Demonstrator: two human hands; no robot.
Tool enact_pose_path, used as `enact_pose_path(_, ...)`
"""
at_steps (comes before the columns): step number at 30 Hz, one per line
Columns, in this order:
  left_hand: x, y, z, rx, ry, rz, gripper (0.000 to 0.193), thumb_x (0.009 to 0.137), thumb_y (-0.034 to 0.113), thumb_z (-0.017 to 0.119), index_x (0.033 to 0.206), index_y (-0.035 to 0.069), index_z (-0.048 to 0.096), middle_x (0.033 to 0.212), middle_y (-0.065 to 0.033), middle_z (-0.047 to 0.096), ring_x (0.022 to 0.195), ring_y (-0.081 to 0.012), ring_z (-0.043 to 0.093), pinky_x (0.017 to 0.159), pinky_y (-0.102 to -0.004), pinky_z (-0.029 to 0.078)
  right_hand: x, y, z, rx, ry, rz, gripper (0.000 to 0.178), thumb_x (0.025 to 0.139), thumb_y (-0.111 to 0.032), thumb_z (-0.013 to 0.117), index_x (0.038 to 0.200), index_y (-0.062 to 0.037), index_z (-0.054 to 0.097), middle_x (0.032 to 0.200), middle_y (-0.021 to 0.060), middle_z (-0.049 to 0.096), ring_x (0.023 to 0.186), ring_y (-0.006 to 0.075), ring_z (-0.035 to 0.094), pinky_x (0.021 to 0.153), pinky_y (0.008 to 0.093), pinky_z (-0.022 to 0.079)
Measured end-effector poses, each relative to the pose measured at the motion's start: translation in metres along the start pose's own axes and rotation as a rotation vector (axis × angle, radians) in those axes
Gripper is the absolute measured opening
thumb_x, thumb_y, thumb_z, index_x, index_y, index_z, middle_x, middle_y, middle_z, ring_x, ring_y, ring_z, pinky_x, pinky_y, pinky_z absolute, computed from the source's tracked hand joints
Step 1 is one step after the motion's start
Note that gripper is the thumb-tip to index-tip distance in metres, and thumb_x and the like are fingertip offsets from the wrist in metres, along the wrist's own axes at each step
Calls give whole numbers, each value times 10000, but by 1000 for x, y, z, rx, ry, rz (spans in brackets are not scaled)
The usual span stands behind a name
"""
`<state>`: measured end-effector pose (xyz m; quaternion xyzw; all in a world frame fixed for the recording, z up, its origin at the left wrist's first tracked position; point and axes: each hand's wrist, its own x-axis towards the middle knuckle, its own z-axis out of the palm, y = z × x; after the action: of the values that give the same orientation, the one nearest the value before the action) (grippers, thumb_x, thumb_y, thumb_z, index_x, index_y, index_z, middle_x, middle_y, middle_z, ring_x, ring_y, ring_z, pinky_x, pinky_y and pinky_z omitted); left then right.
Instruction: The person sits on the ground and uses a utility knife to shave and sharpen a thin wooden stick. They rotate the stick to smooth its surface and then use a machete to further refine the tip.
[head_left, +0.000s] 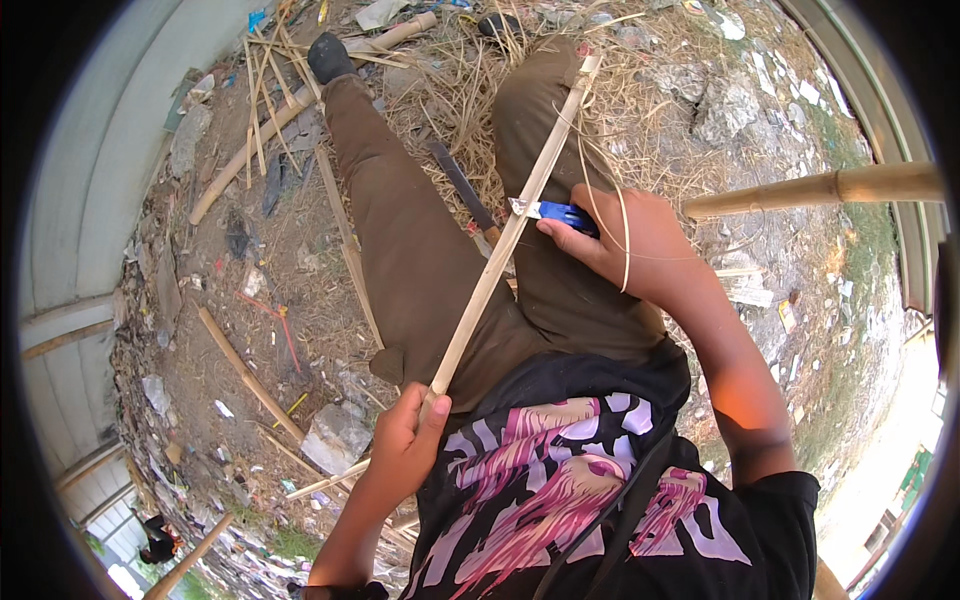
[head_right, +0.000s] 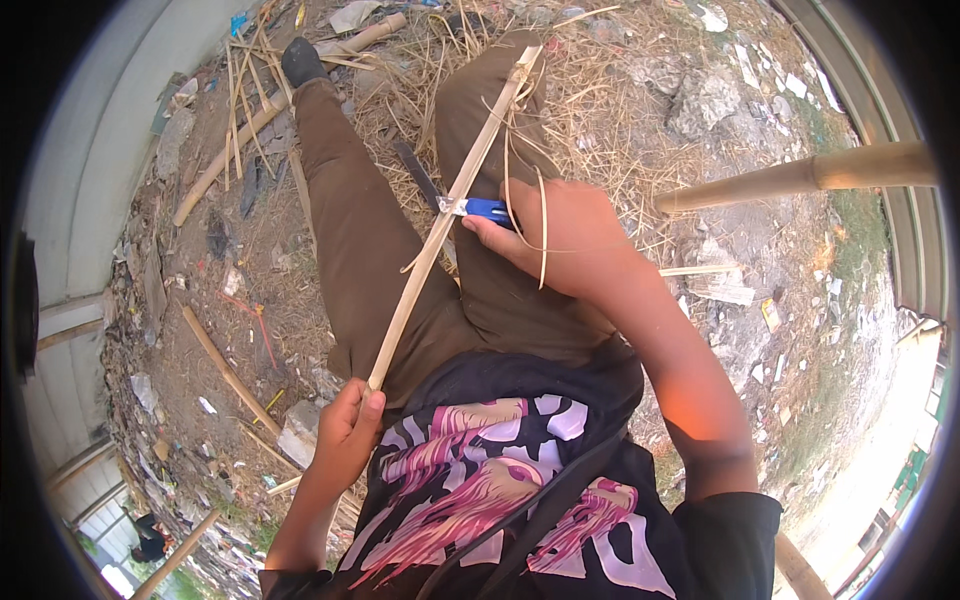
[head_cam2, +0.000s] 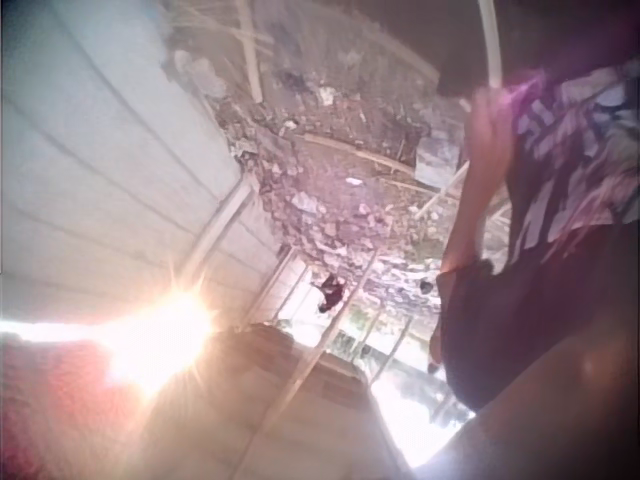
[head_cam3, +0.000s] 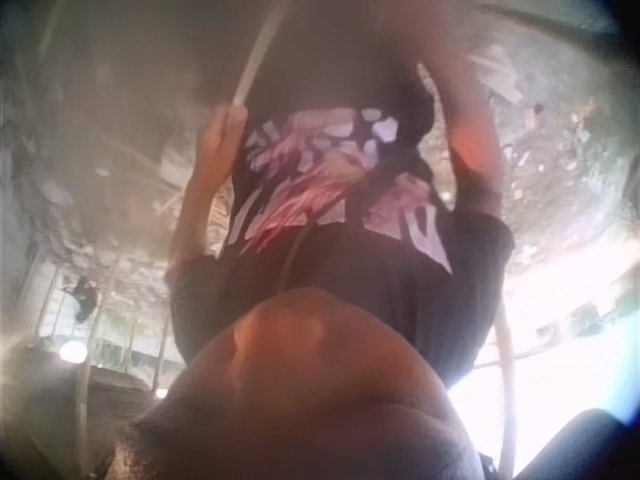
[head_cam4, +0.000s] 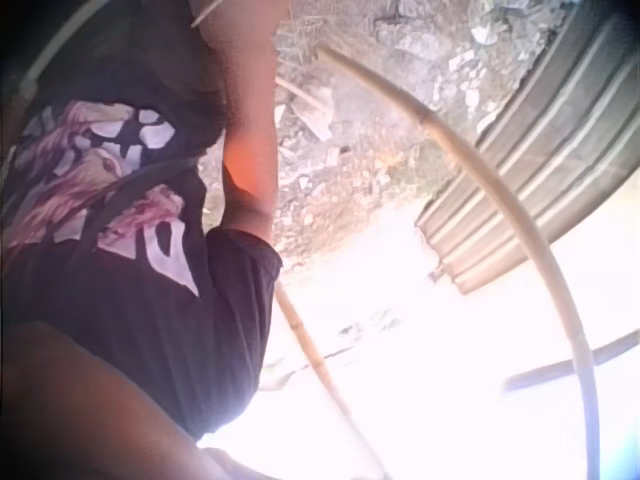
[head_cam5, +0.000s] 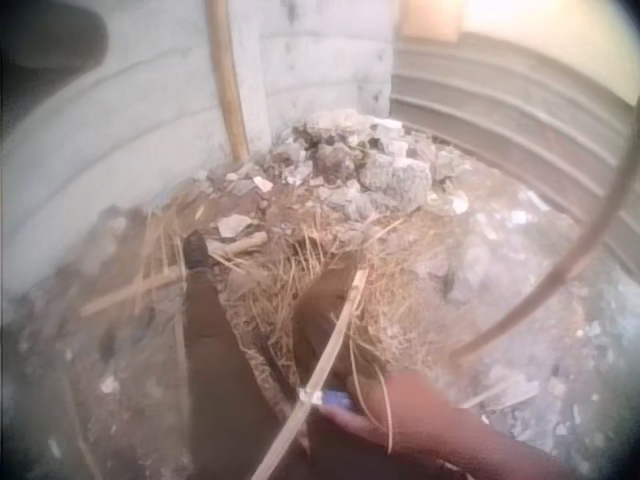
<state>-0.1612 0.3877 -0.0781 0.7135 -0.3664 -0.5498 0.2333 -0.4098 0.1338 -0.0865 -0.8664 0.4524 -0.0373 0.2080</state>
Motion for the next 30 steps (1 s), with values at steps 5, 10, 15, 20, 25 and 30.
enact_pose_path(5, 47, 50, 18, 82, 33, 178, 324, 1065, 313, 571, 930, 23, 518, 619, -65, 526, 562, -94, 477, 522, -316, 385, 31, 31, -15, -8, 148, 189, 274, 864, -284, 648, 956, -33, 709, 816, 212, 707, 787, 404, 700, 757, 484, 559)
enact_pose_path(10, 68, 90, 38, 284, 116, 236, 295, 1069, 293, 554, 970, 22, 493, 619, -171, 566, 531, -300, 581, 521, -402, 423, 67, 57, 16, -53, 296, 360, 248, 907, -225, 561, 897, -48, 734, 829, 210, 717, 792, 394, 712, 730, 489, 562)
enact_pose_path(15, 47, 76, 45, 298, 134, 165, 298, 1071, 286, 539, 958, 19, 470, 626, -213, 576, 578, -415, 621, 523, -457, 428, 74, 47, 32, -35, 243, 372, 270, 914, -195, 521, 844, -43, 733, 831, 216, 721, 783, 404, 716, 708, 488, 565)
enact_pose_path(20, 30, 60, 55, 296, 206, 233, 296, 1078, 282, 526, 952, 16, 490, 619, -171, 554, 536, -311, 573, 517, -418, 405, 77, 48, 34, 52, 259, 466, 312, 942, -209, 516, 900, -4, 748, 868, 263, 714, 819, 444, 709, 759, 489, 567)
enact_pose_path(25, 6, 54, 46, 343, 166, 136, 252, 1070, 253, 532, 982, 20, 490, 681, -214, 613, 620, -446, 633, 537, -480, 438, 79, 56, 39, -6, 206, 440, 308, 918, -220, 542, 925, 13, 743, 905, 274, 719, 884, 446, 715, 772, 499, 567)
enact_pose_path(30, -27, 35, 24, 345, 157, 87, 259, 1067, 269, 541, 990, 22, 528, 679, -201, 610, 604, -401, 630, 554, -452, 446, 83, 58, 44, -50, 273, 460, 249, 903, -219, 578, 900, -30, 740, 885, 224, 728, 811, 380, 749, 685, 462, 592)
